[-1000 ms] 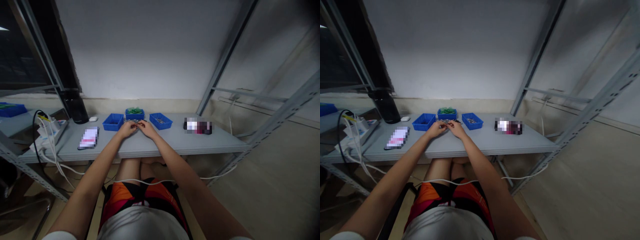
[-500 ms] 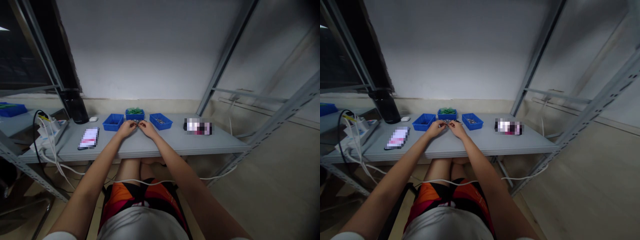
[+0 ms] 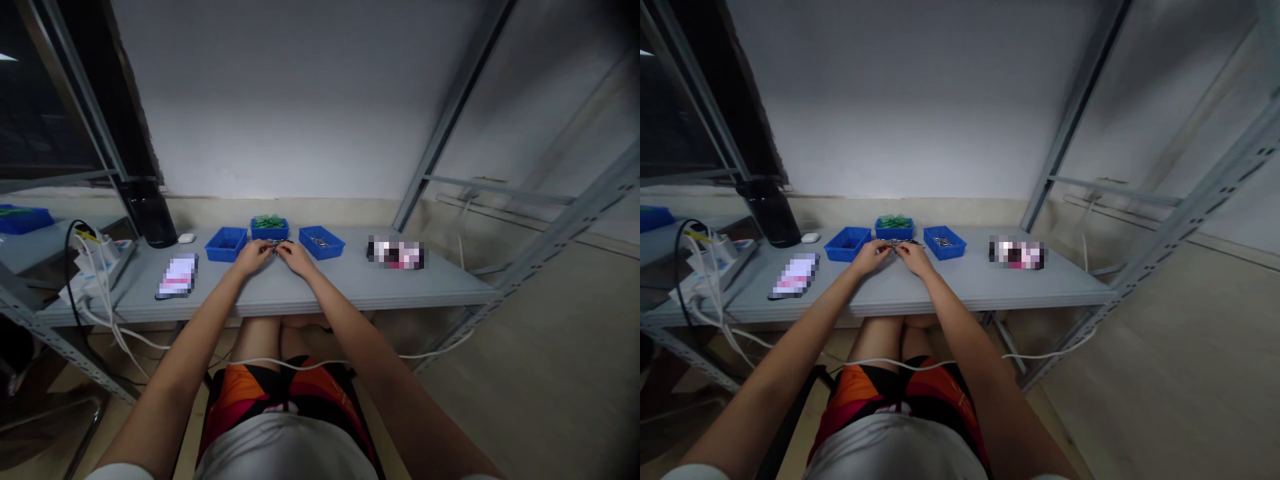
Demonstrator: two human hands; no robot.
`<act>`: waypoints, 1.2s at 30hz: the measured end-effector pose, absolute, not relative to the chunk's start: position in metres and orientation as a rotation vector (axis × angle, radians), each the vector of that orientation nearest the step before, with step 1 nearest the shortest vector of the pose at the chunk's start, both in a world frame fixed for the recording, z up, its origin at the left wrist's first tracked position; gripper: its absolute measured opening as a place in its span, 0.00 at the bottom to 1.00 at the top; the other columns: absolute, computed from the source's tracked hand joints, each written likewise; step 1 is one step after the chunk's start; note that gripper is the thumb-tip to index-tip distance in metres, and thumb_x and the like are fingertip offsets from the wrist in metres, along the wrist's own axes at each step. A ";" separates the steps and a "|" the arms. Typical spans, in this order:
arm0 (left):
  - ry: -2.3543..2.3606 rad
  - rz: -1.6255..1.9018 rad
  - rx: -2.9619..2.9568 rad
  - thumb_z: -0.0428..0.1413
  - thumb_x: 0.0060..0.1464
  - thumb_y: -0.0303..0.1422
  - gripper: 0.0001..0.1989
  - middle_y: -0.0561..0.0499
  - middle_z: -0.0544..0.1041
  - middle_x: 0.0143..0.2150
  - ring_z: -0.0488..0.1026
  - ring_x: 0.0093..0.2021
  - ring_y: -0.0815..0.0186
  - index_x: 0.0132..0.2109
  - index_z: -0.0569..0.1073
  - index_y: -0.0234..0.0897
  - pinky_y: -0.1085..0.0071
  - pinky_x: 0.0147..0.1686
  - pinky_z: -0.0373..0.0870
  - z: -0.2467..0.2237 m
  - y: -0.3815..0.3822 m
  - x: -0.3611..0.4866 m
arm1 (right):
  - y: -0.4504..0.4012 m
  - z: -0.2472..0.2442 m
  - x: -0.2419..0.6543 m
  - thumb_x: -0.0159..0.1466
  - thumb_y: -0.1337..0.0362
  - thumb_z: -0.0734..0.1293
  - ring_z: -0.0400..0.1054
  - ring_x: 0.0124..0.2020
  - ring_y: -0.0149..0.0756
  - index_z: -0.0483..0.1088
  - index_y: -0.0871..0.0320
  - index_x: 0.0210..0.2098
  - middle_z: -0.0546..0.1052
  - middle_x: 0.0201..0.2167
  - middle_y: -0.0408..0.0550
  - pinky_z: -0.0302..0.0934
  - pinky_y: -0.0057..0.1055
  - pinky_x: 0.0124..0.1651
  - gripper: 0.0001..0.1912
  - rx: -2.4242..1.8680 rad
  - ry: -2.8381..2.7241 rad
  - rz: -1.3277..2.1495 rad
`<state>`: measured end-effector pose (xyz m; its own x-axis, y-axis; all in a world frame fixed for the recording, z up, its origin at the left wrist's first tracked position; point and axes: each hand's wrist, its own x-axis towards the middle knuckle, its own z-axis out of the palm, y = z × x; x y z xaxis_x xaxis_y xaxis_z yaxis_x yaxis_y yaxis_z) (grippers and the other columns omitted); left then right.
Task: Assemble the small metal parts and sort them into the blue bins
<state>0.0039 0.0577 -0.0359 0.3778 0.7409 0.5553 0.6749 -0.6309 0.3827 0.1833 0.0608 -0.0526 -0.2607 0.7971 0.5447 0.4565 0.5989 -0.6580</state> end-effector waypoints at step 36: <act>1.312 1.122 2.523 0.51 0.59 0.34 0.13 0.44 0.79 0.41 0.74 0.40 0.61 0.44 0.78 0.34 0.68 0.44 0.69 -0.034 0.058 0.003 | 0.062 -0.053 0.184 0.63 0.64 0.62 0.68 0.33 0.33 0.73 0.58 0.36 0.78 0.33 0.47 0.59 0.29 0.41 0.08 -1.019 -1.907 0.393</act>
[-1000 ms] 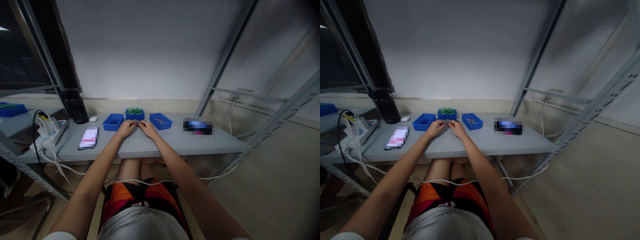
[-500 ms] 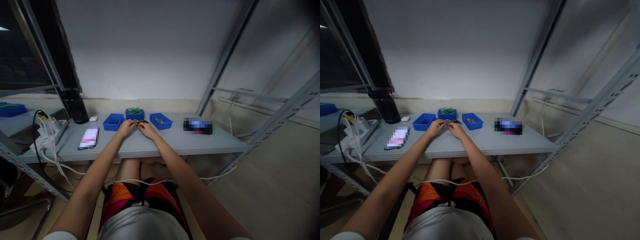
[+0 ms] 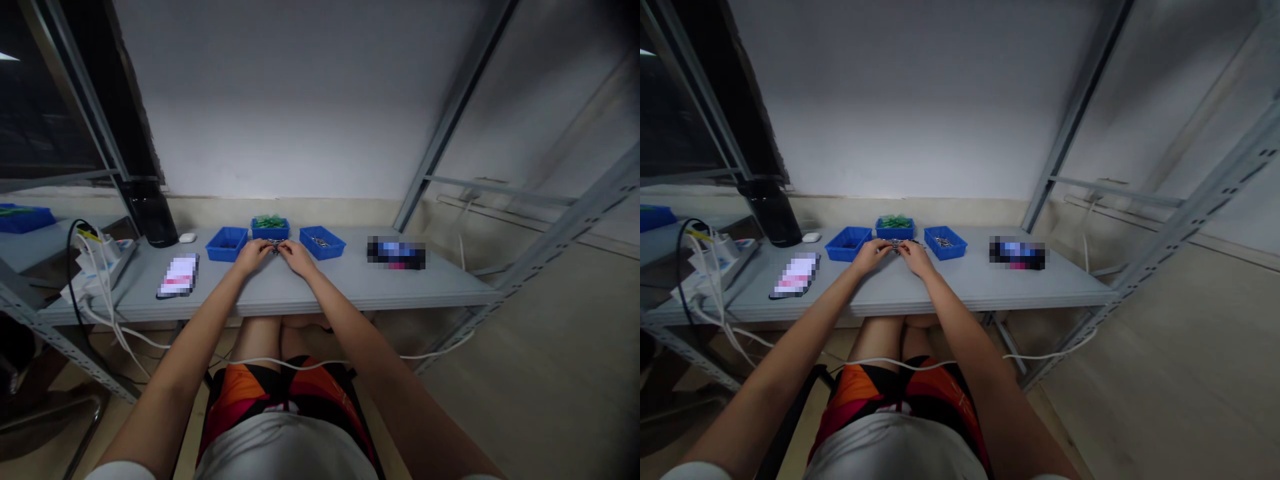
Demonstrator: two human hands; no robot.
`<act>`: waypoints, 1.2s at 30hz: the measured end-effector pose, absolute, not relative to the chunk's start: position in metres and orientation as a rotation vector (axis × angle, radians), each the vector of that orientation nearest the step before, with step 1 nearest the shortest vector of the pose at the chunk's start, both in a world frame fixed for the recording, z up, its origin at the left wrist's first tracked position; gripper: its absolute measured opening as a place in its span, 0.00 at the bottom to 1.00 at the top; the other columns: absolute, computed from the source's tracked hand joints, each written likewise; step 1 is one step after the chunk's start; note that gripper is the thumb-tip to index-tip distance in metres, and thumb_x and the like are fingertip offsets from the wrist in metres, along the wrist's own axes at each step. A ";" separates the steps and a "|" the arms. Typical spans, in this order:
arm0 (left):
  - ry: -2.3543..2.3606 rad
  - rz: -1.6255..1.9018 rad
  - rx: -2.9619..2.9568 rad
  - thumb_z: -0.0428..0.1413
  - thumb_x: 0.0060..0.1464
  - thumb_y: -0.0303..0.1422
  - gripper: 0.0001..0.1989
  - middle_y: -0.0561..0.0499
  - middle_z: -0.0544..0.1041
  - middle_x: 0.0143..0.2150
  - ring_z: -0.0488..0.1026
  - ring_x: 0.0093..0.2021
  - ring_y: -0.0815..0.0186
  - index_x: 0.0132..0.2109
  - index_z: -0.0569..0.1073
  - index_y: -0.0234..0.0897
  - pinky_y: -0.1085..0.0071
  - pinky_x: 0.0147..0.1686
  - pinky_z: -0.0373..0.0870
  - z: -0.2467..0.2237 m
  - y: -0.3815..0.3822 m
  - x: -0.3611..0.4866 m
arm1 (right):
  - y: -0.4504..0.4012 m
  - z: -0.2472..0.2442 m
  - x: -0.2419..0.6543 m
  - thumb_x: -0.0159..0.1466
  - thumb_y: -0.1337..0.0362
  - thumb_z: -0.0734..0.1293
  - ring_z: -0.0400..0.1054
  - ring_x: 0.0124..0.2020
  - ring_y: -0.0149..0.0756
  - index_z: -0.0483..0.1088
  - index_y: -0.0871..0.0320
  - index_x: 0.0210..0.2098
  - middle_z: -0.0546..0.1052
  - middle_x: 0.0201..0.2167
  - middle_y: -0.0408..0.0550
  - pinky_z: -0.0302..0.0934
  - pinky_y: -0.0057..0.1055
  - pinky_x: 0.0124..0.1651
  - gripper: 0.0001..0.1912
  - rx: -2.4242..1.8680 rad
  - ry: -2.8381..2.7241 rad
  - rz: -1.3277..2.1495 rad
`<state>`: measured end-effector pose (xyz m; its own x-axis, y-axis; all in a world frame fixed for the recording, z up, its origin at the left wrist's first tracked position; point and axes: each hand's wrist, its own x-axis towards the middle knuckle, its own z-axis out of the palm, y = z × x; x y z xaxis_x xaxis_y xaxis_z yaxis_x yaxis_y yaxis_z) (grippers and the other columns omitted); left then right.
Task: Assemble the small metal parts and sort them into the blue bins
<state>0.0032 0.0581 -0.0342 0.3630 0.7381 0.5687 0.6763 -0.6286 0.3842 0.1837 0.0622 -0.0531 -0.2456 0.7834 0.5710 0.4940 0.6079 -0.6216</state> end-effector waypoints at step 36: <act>1.317 1.179 2.535 0.51 0.59 0.34 0.13 0.45 0.78 0.39 0.72 0.36 0.64 0.43 0.77 0.33 0.69 0.41 0.68 -0.033 0.056 0.005 | 0.062 -0.056 0.182 0.63 0.66 0.62 0.68 0.34 0.33 0.73 0.59 0.36 0.77 0.33 0.48 0.58 0.29 0.43 0.08 -0.953 -1.982 0.406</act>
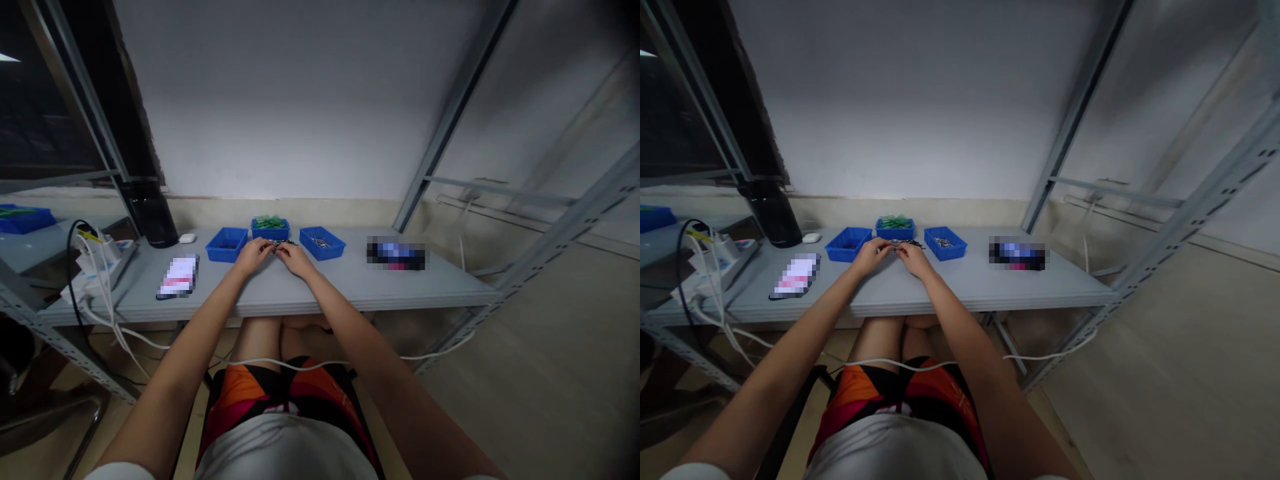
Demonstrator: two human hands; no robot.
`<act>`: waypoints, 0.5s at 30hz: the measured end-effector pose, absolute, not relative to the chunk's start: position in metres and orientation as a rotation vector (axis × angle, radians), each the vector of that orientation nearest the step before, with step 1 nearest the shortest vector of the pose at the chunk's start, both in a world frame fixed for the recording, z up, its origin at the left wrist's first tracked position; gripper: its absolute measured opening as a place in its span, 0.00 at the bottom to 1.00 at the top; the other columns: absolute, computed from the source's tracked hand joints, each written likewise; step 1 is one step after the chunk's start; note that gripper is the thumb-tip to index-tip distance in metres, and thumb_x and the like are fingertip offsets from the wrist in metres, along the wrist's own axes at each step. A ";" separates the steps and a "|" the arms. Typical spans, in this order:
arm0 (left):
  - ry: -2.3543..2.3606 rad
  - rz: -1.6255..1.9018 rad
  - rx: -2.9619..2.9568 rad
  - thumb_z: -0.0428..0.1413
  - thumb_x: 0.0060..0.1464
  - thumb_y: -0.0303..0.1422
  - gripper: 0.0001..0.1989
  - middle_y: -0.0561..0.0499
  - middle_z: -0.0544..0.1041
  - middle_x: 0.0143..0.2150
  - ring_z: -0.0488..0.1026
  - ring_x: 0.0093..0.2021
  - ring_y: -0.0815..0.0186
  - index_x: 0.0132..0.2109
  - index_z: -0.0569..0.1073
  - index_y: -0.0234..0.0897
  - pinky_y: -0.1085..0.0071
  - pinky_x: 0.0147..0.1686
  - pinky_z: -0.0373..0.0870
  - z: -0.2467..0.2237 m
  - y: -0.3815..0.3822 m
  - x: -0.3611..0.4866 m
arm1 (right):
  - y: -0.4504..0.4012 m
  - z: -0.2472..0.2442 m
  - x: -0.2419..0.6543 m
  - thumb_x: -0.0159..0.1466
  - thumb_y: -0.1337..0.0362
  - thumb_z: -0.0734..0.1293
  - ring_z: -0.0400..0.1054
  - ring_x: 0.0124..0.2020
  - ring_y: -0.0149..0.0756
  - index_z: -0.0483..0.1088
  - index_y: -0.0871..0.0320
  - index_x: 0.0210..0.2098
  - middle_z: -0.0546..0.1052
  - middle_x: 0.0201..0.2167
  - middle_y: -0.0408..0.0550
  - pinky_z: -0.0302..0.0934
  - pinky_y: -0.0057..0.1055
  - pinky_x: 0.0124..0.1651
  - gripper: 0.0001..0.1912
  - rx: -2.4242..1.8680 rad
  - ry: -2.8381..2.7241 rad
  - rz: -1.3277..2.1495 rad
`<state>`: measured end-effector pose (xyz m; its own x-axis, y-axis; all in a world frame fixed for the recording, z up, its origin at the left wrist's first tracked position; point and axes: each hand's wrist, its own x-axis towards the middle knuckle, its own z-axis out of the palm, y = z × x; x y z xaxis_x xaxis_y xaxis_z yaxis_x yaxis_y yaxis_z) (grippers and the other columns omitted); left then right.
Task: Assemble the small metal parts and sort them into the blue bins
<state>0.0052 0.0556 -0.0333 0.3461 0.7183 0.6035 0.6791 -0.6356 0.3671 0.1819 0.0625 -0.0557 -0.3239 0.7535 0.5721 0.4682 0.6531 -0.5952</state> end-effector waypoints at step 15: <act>1.224 1.012 2.524 0.53 0.55 0.31 0.12 0.46 0.79 0.38 0.73 0.37 0.64 0.43 0.78 0.34 0.70 0.41 0.67 -0.037 0.058 0.005 | 0.060 -0.051 0.182 0.63 0.62 0.62 0.67 0.31 0.32 0.73 0.59 0.35 0.77 0.32 0.47 0.60 0.28 0.38 0.09 -0.920 -1.871 0.305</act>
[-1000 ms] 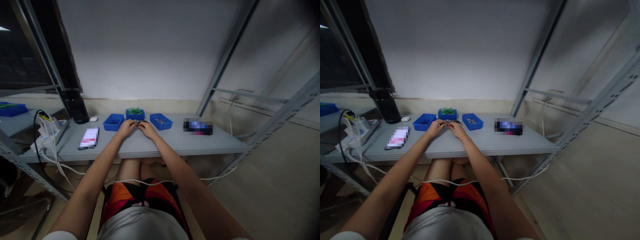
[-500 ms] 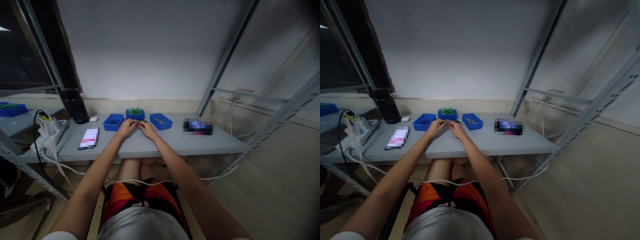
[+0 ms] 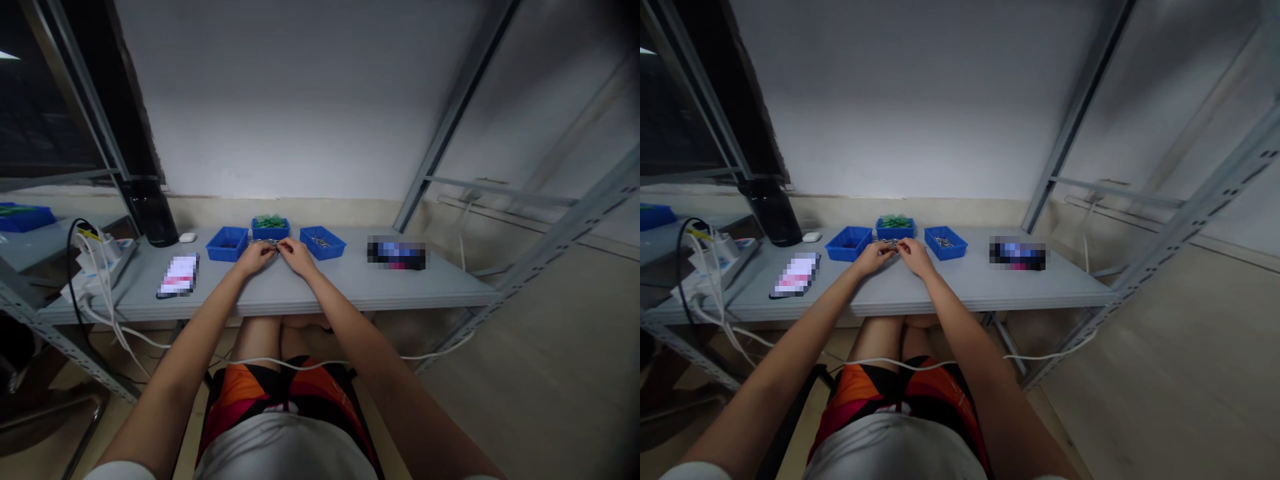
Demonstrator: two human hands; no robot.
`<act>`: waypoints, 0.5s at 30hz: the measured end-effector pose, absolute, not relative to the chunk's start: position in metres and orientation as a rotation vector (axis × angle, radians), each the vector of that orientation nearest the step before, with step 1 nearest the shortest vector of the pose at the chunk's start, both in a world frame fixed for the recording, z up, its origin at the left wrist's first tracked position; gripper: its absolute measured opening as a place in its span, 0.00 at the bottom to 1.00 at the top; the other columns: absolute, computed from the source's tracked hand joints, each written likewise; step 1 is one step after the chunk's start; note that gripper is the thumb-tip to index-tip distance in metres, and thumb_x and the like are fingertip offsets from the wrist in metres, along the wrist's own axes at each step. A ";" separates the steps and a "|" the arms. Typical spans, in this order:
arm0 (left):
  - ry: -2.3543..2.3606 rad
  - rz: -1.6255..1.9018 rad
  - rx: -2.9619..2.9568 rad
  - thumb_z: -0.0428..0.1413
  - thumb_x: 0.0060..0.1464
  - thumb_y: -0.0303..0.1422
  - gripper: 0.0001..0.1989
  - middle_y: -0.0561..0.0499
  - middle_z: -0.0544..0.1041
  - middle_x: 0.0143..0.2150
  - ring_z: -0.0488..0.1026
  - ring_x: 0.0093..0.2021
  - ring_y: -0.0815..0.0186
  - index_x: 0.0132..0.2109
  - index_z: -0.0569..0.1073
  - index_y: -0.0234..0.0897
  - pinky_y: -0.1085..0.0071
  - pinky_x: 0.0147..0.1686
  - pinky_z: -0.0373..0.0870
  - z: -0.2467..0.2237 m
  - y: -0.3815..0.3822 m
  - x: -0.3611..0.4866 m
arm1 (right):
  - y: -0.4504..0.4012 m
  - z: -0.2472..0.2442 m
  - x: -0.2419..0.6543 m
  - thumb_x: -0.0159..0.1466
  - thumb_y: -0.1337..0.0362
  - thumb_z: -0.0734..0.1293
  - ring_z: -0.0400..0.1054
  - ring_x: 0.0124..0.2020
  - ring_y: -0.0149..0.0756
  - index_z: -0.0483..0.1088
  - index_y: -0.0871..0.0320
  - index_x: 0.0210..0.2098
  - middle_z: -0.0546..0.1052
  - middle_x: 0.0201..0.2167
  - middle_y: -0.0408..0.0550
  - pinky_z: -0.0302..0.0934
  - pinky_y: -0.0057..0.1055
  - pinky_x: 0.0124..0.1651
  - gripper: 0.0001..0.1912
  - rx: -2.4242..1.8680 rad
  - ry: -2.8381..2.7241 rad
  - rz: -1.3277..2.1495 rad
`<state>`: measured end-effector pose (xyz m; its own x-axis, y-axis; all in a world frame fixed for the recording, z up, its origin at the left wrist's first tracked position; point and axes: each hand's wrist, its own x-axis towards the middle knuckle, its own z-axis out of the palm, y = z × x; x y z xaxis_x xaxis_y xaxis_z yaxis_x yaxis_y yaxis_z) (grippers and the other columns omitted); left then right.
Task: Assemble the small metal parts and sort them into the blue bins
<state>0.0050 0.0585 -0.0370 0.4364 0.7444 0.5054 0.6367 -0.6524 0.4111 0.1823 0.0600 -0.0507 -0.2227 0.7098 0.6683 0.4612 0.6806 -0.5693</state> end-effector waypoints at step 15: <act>1.286 1.176 2.534 0.53 0.58 0.32 0.11 0.45 0.77 0.38 0.72 0.35 0.65 0.43 0.77 0.32 0.70 0.37 0.67 -0.033 0.055 0.006 | 0.066 -0.059 0.185 0.62 0.65 0.62 0.66 0.32 0.33 0.73 0.59 0.36 0.76 0.32 0.47 0.59 0.29 0.41 0.08 -0.933 -1.977 0.469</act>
<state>0.0060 0.0549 -0.0332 0.3585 0.7137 0.6017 0.6633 -0.6483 0.3738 0.1853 0.0658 -0.0592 -0.3352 0.7619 0.5542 0.4315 0.6471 -0.6285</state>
